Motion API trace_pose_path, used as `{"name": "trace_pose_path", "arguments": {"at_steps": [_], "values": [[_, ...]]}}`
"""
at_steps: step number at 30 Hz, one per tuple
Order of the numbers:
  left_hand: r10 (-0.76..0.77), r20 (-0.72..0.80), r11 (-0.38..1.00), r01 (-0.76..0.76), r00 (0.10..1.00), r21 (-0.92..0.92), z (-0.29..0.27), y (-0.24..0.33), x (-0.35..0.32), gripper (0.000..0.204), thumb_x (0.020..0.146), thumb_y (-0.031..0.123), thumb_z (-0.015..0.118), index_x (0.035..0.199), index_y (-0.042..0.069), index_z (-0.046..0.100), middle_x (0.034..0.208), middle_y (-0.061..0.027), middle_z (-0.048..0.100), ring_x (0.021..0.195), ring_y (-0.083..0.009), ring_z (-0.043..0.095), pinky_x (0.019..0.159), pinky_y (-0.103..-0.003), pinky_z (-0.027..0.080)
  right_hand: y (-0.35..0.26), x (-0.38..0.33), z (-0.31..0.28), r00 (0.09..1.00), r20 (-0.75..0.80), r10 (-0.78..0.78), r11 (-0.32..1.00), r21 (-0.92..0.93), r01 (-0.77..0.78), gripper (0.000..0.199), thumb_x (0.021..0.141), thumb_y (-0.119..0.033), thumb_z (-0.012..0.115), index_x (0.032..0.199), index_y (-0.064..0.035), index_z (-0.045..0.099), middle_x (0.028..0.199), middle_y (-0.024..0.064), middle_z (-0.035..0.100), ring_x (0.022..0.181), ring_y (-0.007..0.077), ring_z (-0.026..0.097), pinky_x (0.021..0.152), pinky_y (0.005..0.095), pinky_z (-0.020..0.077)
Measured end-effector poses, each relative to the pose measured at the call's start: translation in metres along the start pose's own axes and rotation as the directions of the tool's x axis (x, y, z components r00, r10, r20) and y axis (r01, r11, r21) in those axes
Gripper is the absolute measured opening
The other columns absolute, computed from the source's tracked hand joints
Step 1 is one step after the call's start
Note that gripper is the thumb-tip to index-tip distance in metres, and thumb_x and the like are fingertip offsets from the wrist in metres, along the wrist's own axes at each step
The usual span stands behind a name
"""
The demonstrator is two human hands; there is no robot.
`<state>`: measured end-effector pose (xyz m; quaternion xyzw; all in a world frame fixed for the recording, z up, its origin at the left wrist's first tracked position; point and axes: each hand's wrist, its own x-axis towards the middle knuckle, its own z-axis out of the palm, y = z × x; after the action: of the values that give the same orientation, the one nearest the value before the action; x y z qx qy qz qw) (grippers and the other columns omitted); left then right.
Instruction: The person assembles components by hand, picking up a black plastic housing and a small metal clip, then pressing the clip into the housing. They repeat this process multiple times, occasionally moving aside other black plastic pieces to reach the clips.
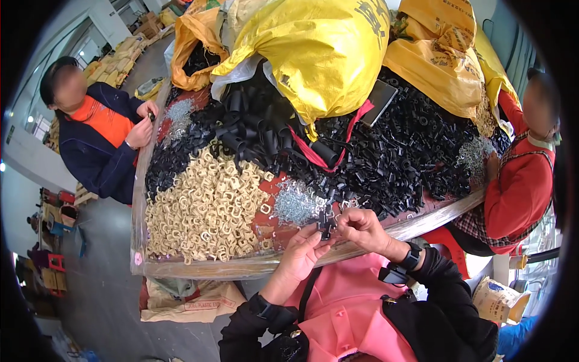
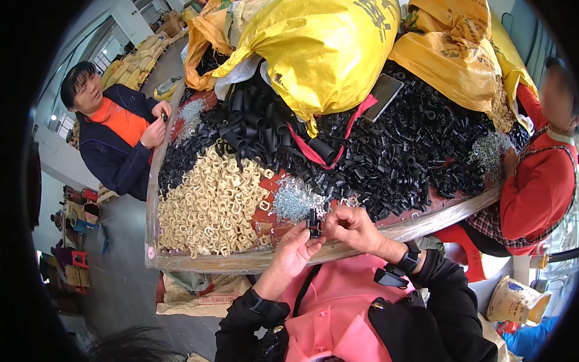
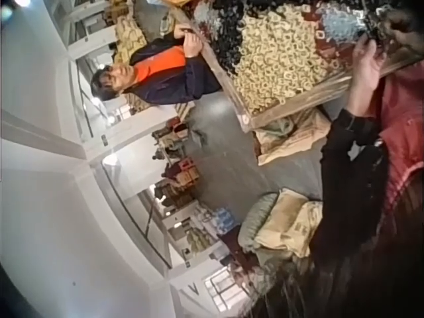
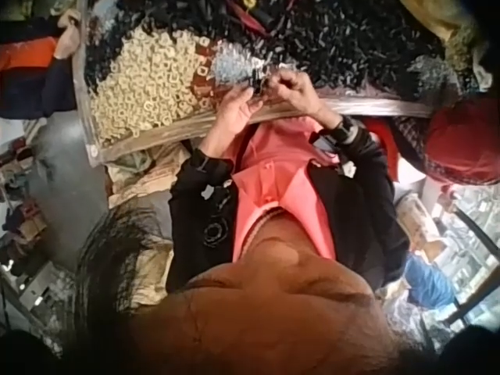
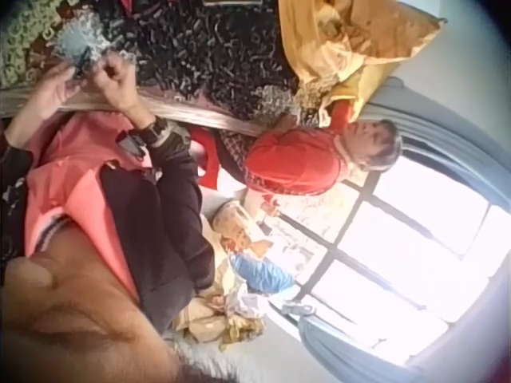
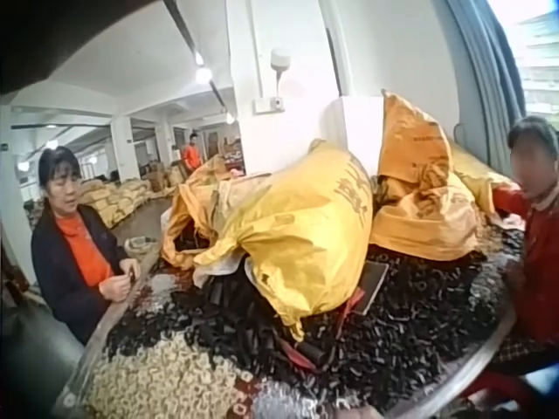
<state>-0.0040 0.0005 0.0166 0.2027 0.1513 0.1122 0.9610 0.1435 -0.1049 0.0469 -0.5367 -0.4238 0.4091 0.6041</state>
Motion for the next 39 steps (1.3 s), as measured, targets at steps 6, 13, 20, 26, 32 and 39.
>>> {"name": "trace_pose_path", "arguments": {"at_steps": [6, 13, 20, 26, 32, 39], "values": [[-0.032, -0.013, 0.999, 0.033, 0.999, 0.038, 0.002, 0.002, -0.003, 0.024, 0.082, 0.007, 0.051, 0.105, 0.0, 0.05, 0.099, -0.0087, 0.056, 0.085, -0.0184, 0.058, 0.074, -0.025, 0.049, -0.004, 0.004, 0.004, 0.988, 0.04, -0.149, 0.961, -0.228, 0.154, 0.007, 0.075, -0.002, 0.052, 0.068, -0.0016, 0.05, 0.067, 0.0014, 0.052, 0.061, 0.008, 0.049, 0.053, 0.0216, 0.0396], [-0.057, -0.02, 0.995, 0.058, 0.998, 0.084, 0.004, 0.005, -0.006, 0.026, 0.082, 0.007, 0.052, 0.106, 0.0, 0.05, 0.098, -0.0084, 0.057, 0.086, -0.0173, 0.058, 0.074, -0.025, 0.048, -0.004, 0.004, 0.005, 0.953, 0.074, -0.295, 0.873, -0.385, 0.3, 0.005, 0.071, -0.001, 0.055, 0.07, -0.0024, 0.051, 0.066, 0.0041, 0.052, 0.058, 0.0148, 0.052, 0.05, 0.0246, 0.0408], [-0.033, -0.105, 0.988, 0.049, 0.994, 0.149, 0.007, 0.003, -0.007, 0.022, 0.082, 0.005, 0.05, 0.104, 0.0, 0.052, 0.096, -0.0097, 0.058, 0.082, -0.0182, 0.059, 0.073, -0.029, 0.05, -0.01, 0.002, 0.002, 0.902, 0.232, -0.365, 0.697, -0.574, 0.43, 0.009, 0.069, -0.004, 0.058, 0.075, -0.0033, 0.052, 0.069, 0.0062, 0.049, 0.058, 0.0223, 0.052, 0.052, 0.0294, 0.0435], [-0.051, -0.137, 0.978, 0.077, 0.989, 0.193, 0.008, 0.003, -0.008, 0.022, 0.081, 0.002, 0.05, 0.103, -0.001, 0.052, 0.096, -0.0098, 0.058, 0.082, -0.0175, 0.059, 0.072, -0.028, 0.05, -0.006, 0.002, 0.0, 0.871, 0.311, -0.381, 0.606, -0.628, 0.489, 0.012, 0.068, -0.007, 0.059, 0.077, -0.004, 0.052, 0.067, 0.0069, 0.048, 0.057, 0.0247, 0.052, 0.05, 0.0317, 0.0433], [-0.065, -0.155, 0.972, 0.098, 0.986, 0.216, -0.001, 0.007, -0.008, 0.023, 0.08, 0.001, 0.051, 0.103, -0.002, 0.052, 0.095, -0.0106, 0.058, 0.083, -0.0179, 0.059, 0.07, -0.027, 0.051, -0.002, 0.0, 0.01, 0.996, 0.084, -0.015, 0.918, -0.393, 0.046, 0.009, 0.073, -0.007, 0.059, 0.077, -0.005, 0.052, 0.067, 0.0022, 0.047, 0.058, 0.0119, 0.048, 0.05, 0.0262, 0.0401], [0.001, -0.18, 0.969, 0.044, 0.984, 0.245, -0.011, 0.025, -0.02, 0.022, 0.079, 0.002, 0.052, 0.101, -0.002, 0.052, 0.095, -0.0129, 0.058, 0.083, -0.0207, 0.059, 0.069, -0.025, 0.051, 0.014, 0.027, 0.004, 0.938, 0.333, 0.098, 0.988, -0.148, -0.05, 0.01, 0.075, -0.008, 0.059, 0.075, -0.0051, 0.05, 0.066, 0.0004, 0.045, 0.063, 0.0062, 0.043, 0.054, 0.0232, 0.0382]]}}
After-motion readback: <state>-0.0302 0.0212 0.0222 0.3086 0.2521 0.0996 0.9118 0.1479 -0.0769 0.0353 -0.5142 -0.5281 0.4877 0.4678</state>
